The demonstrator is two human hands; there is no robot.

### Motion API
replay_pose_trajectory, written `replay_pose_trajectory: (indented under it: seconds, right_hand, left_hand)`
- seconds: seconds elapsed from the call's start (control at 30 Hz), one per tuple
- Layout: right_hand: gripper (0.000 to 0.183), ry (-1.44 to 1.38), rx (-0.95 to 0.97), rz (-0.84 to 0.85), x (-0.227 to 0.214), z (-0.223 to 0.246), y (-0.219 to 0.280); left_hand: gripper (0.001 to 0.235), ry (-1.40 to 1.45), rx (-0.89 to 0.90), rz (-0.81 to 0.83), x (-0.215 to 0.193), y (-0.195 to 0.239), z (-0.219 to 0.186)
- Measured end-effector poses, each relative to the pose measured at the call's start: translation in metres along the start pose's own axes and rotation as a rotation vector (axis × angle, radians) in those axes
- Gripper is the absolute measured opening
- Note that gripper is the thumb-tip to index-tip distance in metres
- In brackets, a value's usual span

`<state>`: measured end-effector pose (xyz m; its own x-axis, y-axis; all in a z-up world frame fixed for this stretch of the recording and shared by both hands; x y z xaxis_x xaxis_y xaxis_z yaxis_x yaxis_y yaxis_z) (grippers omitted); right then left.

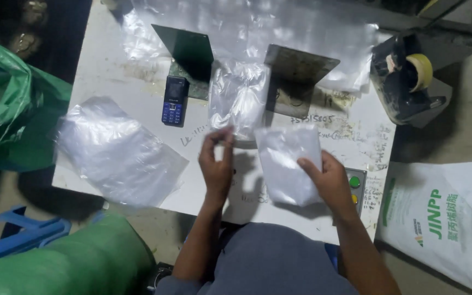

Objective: The person is folding and stacking plastic bags on a workbench in a factory.

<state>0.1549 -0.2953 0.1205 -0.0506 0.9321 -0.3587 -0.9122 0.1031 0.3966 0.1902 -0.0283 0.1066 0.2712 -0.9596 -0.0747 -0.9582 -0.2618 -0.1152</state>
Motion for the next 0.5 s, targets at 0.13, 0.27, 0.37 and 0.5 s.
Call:
replay_pose_trajectory:
  seconds: [0.13, 0.27, 0.37, 0.5]
  right_hand:
    - [0.030, -0.167, -0.243, -0.037, 0.030, 0.062, -0.037]
    - [0.056, 0.046, -0.171, 0.020, 0.067, 0.052, -0.096]
    - [0.068, 0.271, -0.028, 0.096, 0.069, 0.067, -0.088]
    - [0.066, 0.237, -0.029, 0.149, 0.060, 0.059, -0.080]
  left_hand:
    - [0.044, -0.036, 0.037, -0.030, -0.009, -0.040, -0.004]
    - [0.074, -0.315, -0.023, 0.192, 0.026, -0.072, 0.025]
    - [0.073, -0.558, 0.043, 0.213, 0.038, -0.081, 0.026]
    - [0.062, -0.751, 0.016, 0.214, 0.035, -0.099, 0.055]
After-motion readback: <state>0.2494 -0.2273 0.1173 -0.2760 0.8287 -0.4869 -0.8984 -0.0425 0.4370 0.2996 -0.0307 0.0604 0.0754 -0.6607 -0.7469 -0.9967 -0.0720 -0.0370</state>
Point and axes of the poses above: each hand's wrist, its own y-axis away from the middle knuckle, its own x-axis out of the palm, z = x × y, the point moved 10 cm from there along -y, towards the middle knuckle, and after that the axes turned 4 degrees about z, right-handed, at the moved point
